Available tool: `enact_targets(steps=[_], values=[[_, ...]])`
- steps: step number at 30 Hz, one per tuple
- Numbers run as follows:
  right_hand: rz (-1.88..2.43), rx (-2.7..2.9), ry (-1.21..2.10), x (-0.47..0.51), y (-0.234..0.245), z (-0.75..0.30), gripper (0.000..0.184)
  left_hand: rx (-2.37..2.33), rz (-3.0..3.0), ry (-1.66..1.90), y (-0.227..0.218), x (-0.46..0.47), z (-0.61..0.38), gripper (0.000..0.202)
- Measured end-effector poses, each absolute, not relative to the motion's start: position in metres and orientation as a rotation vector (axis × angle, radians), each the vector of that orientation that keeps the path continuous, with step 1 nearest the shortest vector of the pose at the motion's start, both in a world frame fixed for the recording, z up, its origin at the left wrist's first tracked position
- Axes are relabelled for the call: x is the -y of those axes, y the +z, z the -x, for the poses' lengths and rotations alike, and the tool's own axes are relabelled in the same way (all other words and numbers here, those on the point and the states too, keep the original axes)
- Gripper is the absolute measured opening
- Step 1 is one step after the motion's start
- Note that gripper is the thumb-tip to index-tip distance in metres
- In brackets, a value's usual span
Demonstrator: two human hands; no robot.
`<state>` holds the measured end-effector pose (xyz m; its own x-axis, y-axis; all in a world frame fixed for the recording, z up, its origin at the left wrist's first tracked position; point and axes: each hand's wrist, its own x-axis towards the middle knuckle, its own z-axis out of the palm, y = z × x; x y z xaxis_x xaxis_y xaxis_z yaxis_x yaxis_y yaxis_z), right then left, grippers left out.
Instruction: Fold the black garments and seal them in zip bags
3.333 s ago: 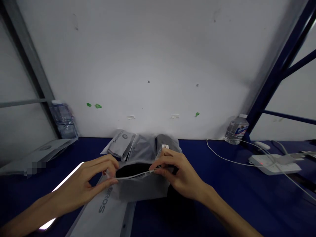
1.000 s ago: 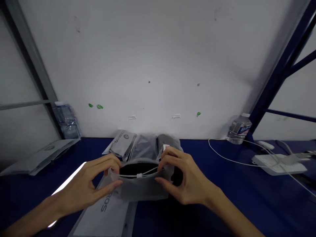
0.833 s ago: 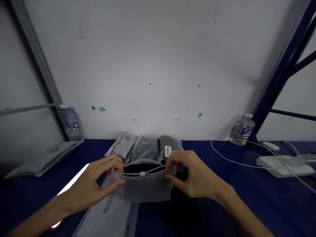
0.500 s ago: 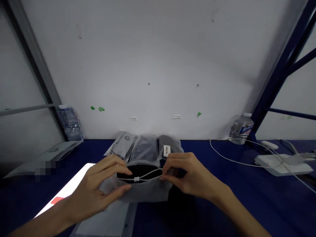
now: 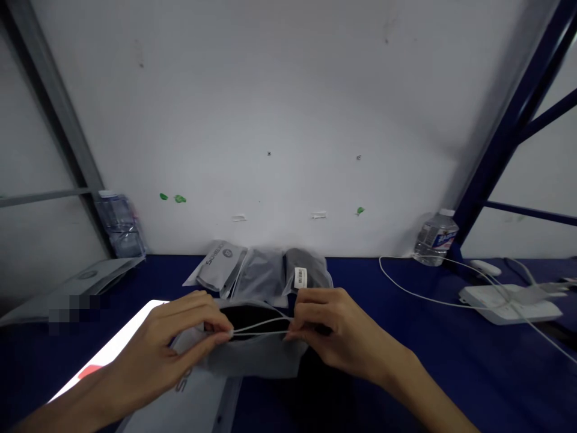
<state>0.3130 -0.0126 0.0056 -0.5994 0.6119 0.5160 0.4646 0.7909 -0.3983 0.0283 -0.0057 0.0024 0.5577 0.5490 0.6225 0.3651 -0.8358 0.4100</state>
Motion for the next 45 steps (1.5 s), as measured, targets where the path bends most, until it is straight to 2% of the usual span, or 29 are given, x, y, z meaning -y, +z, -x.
enact_targets(steps=[16,45], values=[[0.828,2.306,0.289,0.007,0.004,-0.314,0.017,-0.912,-2.508,1.172,-0.007,-0.015,0.003,0.014],[0.868,2.319,0.233,0.005,0.003,-0.315,0.018,-1.099,-2.485,0.940,-0.016,-0.024,0.009,0.015]])
